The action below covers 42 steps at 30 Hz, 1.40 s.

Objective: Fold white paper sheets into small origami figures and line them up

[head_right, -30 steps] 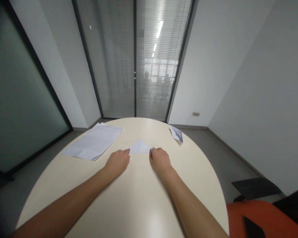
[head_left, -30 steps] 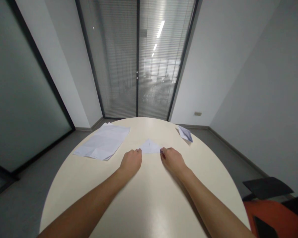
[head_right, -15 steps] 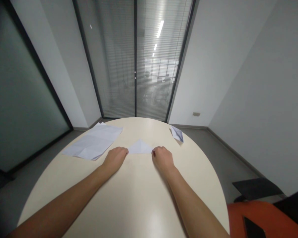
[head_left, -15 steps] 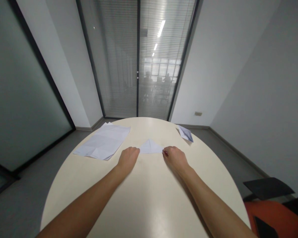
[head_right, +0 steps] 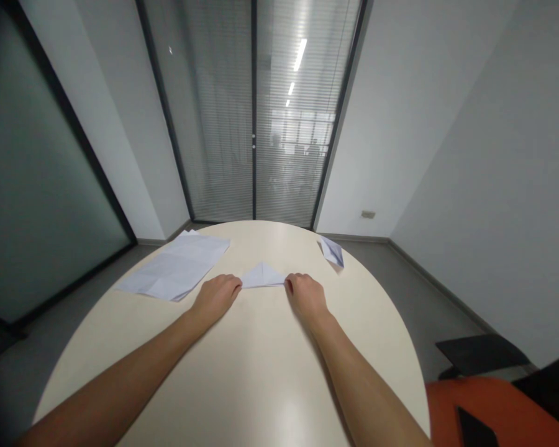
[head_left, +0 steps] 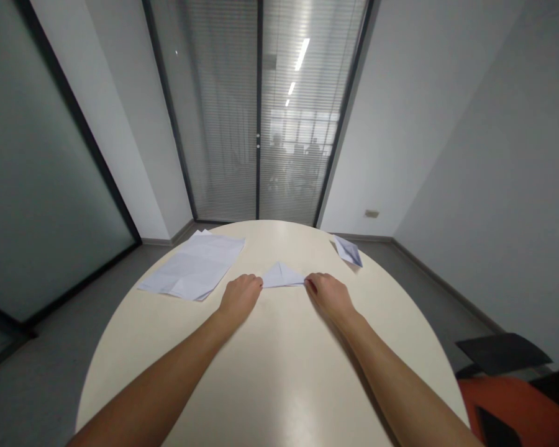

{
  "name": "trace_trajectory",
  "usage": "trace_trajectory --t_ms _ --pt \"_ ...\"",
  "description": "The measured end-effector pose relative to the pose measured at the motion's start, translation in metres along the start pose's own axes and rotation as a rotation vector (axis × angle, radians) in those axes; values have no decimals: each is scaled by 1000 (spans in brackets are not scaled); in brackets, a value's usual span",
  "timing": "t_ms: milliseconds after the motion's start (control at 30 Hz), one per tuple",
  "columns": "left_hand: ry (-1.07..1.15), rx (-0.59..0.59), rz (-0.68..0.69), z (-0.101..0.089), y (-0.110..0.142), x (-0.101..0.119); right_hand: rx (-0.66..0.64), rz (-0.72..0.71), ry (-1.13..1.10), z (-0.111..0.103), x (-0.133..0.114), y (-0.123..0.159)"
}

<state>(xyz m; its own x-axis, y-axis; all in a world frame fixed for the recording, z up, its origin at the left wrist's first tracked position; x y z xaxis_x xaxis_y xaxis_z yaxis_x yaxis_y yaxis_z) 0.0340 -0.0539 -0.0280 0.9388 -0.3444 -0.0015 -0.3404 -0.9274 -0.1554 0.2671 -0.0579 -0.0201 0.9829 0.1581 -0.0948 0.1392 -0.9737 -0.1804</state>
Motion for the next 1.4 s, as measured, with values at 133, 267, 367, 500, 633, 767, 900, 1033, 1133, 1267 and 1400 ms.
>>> trace_trajectory --t_ms 133,267,367,500,633,767,900,1033,1133,1267,1400 --pt "-8 6 -7 1 -1 -1 -5 22 2 0 0 -1" --pt "8 -2 -11 0 -1 -1 15 43 2 1 1 -2" --pt "21 14 2 0 0 -1 46 25 -40 1 3 -2" --pt "33 31 -4 1 0 -2 81 2 -93 2 3 -2" --pt "40 29 -34 2 0 -5 128 -34 -144 4 4 -4" --pt "36 47 -50 1 -1 -6 170 -83 -203 7 6 -6" --pt "57 83 -83 1 -2 -6 196 -95 -248 7 8 -8" --pt "140 114 -147 2 -2 -8 232 -103 -262 8 9 -9" --pt "224 142 -205 2 -2 -9 273 -131 -275 8 9 -10" --pt "384 152 -277 3 -2 -7 344 -175 -316 3 5 -8" --pt "545 133 -298 6 -2 0 382 -193 -341 -3 -3 -4"
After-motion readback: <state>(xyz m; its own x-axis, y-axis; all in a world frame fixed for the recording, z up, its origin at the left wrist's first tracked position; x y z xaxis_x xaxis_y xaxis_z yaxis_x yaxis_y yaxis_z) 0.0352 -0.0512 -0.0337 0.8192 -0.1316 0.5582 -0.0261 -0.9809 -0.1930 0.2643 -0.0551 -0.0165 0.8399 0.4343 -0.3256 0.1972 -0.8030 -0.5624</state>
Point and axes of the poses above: each hand's wrist, its own y-axis away from the middle knuckle, its own z-axis out of the palm, x = y × z, the point moved 2 cm from there along -y, towards the middle knuckle, and after that the axes turned 2 degrees about -y, right-handed, at the moved point
